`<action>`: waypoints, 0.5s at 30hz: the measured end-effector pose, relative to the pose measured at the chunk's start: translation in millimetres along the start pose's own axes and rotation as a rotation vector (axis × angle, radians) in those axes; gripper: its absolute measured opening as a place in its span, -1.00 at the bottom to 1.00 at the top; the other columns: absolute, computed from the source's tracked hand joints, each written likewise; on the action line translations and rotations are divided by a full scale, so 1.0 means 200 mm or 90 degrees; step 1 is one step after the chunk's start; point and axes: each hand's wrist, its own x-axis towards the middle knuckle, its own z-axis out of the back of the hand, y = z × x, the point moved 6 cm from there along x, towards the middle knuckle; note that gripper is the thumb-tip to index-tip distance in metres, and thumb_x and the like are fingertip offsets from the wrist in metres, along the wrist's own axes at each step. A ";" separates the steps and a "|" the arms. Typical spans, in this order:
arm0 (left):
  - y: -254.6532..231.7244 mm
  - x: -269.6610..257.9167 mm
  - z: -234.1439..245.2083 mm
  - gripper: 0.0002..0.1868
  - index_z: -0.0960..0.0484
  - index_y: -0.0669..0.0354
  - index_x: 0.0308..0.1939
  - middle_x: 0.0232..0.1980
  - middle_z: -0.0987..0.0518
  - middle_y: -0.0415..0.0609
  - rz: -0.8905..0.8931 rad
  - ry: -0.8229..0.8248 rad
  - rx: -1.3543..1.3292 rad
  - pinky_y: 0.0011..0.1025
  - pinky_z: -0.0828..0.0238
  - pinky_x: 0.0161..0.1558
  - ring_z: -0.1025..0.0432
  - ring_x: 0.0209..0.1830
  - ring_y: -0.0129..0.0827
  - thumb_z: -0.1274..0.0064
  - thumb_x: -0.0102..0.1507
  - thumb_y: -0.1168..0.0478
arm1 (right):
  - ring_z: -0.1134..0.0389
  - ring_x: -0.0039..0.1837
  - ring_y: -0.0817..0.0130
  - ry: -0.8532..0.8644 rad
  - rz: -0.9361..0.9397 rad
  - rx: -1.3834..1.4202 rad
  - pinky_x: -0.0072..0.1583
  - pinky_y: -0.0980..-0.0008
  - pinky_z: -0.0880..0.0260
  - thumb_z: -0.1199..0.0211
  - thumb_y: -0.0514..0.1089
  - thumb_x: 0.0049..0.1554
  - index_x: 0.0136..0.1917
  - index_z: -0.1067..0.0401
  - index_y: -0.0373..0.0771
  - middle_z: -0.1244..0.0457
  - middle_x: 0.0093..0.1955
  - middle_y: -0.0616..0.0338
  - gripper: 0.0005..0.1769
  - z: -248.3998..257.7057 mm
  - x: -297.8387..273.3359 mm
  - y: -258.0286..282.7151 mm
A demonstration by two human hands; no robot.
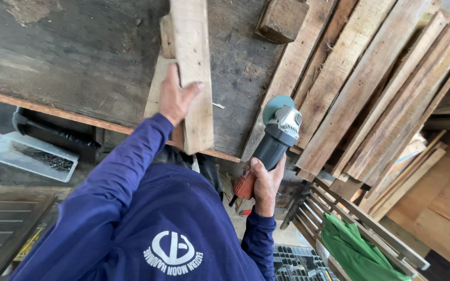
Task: The person uses an angle grinder to smooth and sand the edges and surface of a wooden block held against a workbench, occasionally moving other pieces of wood aside.
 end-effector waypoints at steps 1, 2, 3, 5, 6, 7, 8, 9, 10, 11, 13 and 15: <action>-0.02 -0.07 -0.04 -0.38 -0.29 0.36 0.23 -0.03 -0.61 0.30 0.002 0.000 0.101 -0.05 -0.51 -0.04 -0.56 -0.08 0.11 -0.26 0.32 0.05 | -0.36 -0.22 0.35 -0.003 0.010 -0.006 -0.19 0.35 -0.47 -0.34 -0.20 -0.05 0.36 -0.15 -0.31 -0.24 -0.11 0.11 -0.26 0.01 0.01 0.02; -0.05 -0.13 -0.08 -0.38 -0.29 0.35 0.28 -0.06 -0.61 0.33 0.003 0.000 0.201 0.02 -0.45 -0.10 -0.53 -0.13 0.20 -0.24 0.34 0.07 | -0.36 -0.21 0.36 -0.005 0.019 -0.011 -0.18 0.35 -0.46 -0.34 -0.20 -0.03 0.36 -0.15 -0.32 -0.24 -0.11 0.11 -0.27 0.02 0.02 0.03; -0.07 -0.19 -0.13 -0.42 -0.30 0.30 0.27 -0.08 -0.61 0.30 0.026 0.023 0.206 0.03 -0.45 -0.12 -0.54 -0.15 0.19 -0.20 0.33 0.07 | -0.35 -0.20 0.36 -0.005 0.030 -0.014 -0.18 0.36 -0.45 -0.35 -0.21 -0.01 0.37 -0.16 -0.33 -0.24 -0.10 0.11 -0.28 0.02 0.03 0.03; -0.08 -0.28 -0.25 -0.50 -0.33 0.19 0.24 -0.13 -0.61 0.24 0.074 0.072 0.218 0.05 -0.47 -0.16 -0.56 -0.19 0.17 -0.11 0.32 0.08 | -0.36 -0.23 0.34 -0.015 0.030 -0.003 -0.20 0.35 -0.46 -0.34 -0.19 -0.03 0.35 -0.15 -0.33 -0.24 -0.12 0.10 -0.27 0.05 0.05 0.04; -0.12 -0.28 -0.29 -0.46 -0.30 0.19 0.26 -0.08 -0.59 0.28 -0.001 0.043 0.235 0.04 -0.47 -0.14 -0.54 -0.15 0.22 -0.10 0.27 0.11 | -0.37 -0.24 0.33 -0.020 0.028 0.003 -0.21 0.34 -0.47 -0.34 -0.18 -0.04 0.34 -0.14 -0.33 -0.25 -0.14 0.10 -0.27 0.07 0.06 0.05; -0.15 -0.30 -0.35 -0.42 -0.27 0.19 0.28 -0.03 -0.58 0.32 -0.074 0.014 0.249 0.04 -0.46 -0.12 -0.52 -0.10 0.27 -0.09 0.23 0.14 | -0.34 -0.21 0.36 -0.018 0.047 -0.010 -0.17 0.37 -0.44 -0.37 -0.17 -0.02 0.36 -0.16 -0.34 -0.24 -0.11 0.11 -0.27 0.09 0.06 0.06; -0.18 -0.33 -0.40 -0.36 -0.24 0.19 0.30 0.03 -0.57 0.35 -0.148 -0.015 0.262 0.03 -0.46 -0.10 -0.50 -0.06 0.33 -0.08 0.18 0.17 | -0.32 -0.17 0.39 -0.015 0.065 -0.024 -0.14 0.40 -0.42 -0.39 -0.16 0.00 0.38 -0.18 -0.35 -0.24 -0.08 0.13 -0.26 0.11 0.06 0.07; -0.14 -0.32 -0.46 -0.36 -0.22 0.20 0.33 -0.02 -0.56 0.37 -0.110 0.013 0.257 0.08 -0.43 -0.12 -0.49 -0.11 0.34 -0.07 0.19 0.20 | -0.30 -0.13 0.42 -0.012 0.092 -0.032 -0.10 0.43 -0.39 -0.41 -0.15 0.03 0.40 -0.20 -0.36 -0.24 -0.05 0.14 -0.26 0.11 0.08 0.09; -0.11 -0.31 -0.52 -0.35 -0.20 0.21 0.35 -0.07 -0.56 0.38 -0.072 0.041 0.252 0.14 -0.40 -0.14 -0.48 -0.15 0.35 -0.06 0.21 0.22 | -0.31 -0.14 0.42 -0.009 0.094 -0.020 -0.10 0.43 -0.40 -0.42 -0.13 0.01 0.39 -0.20 -0.35 -0.24 -0.05 0.15 -0.25 0.12 0.09 0.10; -0.07 -0.32 -0.57 -0.34 -0.19 0.22 0.38 -0.12 -0.55 0.39 -0.029 0.070 0.247 0.19 -0.37 -0.16 -0.48 -0.20 0.37 -0.05 0.23 0.24 | -0.32 -0.14 0.42 -0.006 0.091 -0.012 -0.11 0.43 -0.41 -0.42 -0.12 0.00 0.37 -0.20 -0.34 -0.24 -0.06 0.16 -0.25 0.14 0.08 0.10; 0.02 -0.24 -0.60 -0.35 -0.16 0.15 0.41 -0.13 -0.57 0.34 0.050 0.119 0.288 0.23 -0.37 -0.12 -0.48 -0.19 0.35 -0.02 0.26 0.24 | -0.33 -0.15 0.42 0.001 0.084 -0.002 -0.10 0.43 -0.42 -0.43 -0.10 -0.01 0.36 -0.20 -0.33 -0.25 -0.07 0.16 -0.24 0.17 0.07 0.12; 0.10 -0.13 -0.58 -0.36 -0.14 0.10 0.43 -0.13 -0.58 0.32 0.098 0.132 0.330 0.25 -0.36 -0.12 -0.49 -0.19 0.35 0.00 0.29 0.25 | -0.34 -0.14 0.42 0.010 0.080 0.006 -0.09 0.41 -0.43 -0.44 -0.08 -0.01 0.36 -0.19 -0.32 -0.24 -0.08 0.16 -0.24 0.20 0.09 0.11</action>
